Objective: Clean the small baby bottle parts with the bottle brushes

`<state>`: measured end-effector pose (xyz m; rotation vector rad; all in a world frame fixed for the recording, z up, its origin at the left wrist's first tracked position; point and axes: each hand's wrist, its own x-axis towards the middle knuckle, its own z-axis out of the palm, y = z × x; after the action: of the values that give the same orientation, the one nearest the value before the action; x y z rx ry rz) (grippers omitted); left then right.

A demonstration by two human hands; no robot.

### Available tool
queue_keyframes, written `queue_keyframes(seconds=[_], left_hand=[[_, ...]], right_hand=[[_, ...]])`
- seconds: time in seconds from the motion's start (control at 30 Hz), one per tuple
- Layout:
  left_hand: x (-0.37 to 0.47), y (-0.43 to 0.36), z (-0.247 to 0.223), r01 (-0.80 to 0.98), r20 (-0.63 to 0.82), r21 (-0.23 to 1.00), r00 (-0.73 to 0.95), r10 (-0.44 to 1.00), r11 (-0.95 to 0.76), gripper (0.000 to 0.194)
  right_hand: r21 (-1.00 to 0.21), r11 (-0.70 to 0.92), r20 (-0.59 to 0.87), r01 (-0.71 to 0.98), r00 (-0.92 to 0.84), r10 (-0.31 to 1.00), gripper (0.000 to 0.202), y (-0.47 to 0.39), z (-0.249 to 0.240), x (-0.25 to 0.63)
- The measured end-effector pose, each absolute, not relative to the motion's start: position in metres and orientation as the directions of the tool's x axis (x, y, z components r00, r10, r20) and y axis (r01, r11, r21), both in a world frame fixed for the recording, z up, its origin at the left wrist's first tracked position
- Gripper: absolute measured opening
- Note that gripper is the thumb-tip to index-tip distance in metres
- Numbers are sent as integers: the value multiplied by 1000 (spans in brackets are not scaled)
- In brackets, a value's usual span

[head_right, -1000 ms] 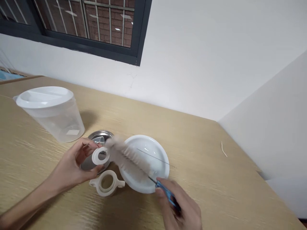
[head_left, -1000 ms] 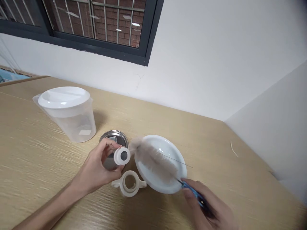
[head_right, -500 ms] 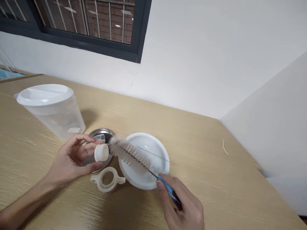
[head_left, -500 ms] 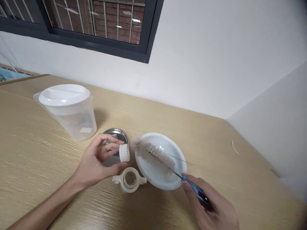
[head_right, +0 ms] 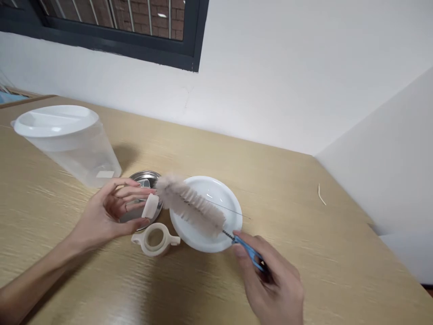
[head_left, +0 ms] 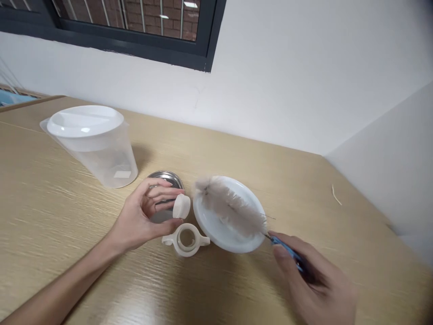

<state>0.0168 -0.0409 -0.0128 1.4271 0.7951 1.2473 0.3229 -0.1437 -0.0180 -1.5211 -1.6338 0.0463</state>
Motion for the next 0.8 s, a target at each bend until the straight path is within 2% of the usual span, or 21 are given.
queue_keyframes(seconds=[0.13, 0.37, 0.47, 0.57, 0.7, 0.8], left_hand=[[18, -40, -13, -122, 309, 950, 261, 915, -287, 59], [18, -41, -14, -68, 311, 950, 228, 923, -304, 61], [16, -39, -18, -36, 357, 933, 214, 909, -358, 63], [12, -37, -23, 69, 413, 900, 183, 892, -430, 68], [6, -37, -27, 321, 516, 766, 210, 830, -557, 62], [3, -39, -28, 378, 543, 717, 226, 809, -586, 60]], right_hand=[[-597, 263, 535, 757, 133, 834, 16, -146, -19, 314], [-558, 214, 568, 801, 181, 803, 14, -143, -19, 322], [-529, 281, 578, 801, 98, 810, 14, -143, -20, 322], [-476, 345, 588, 809, 1, 809, 14, -141, -20, 319], [-487, 252, 589, 836, 102, 802, 13, -140, -21, 314], [-502, 257, 595, 826, 115, 795, 13, -142, -26, 309]])
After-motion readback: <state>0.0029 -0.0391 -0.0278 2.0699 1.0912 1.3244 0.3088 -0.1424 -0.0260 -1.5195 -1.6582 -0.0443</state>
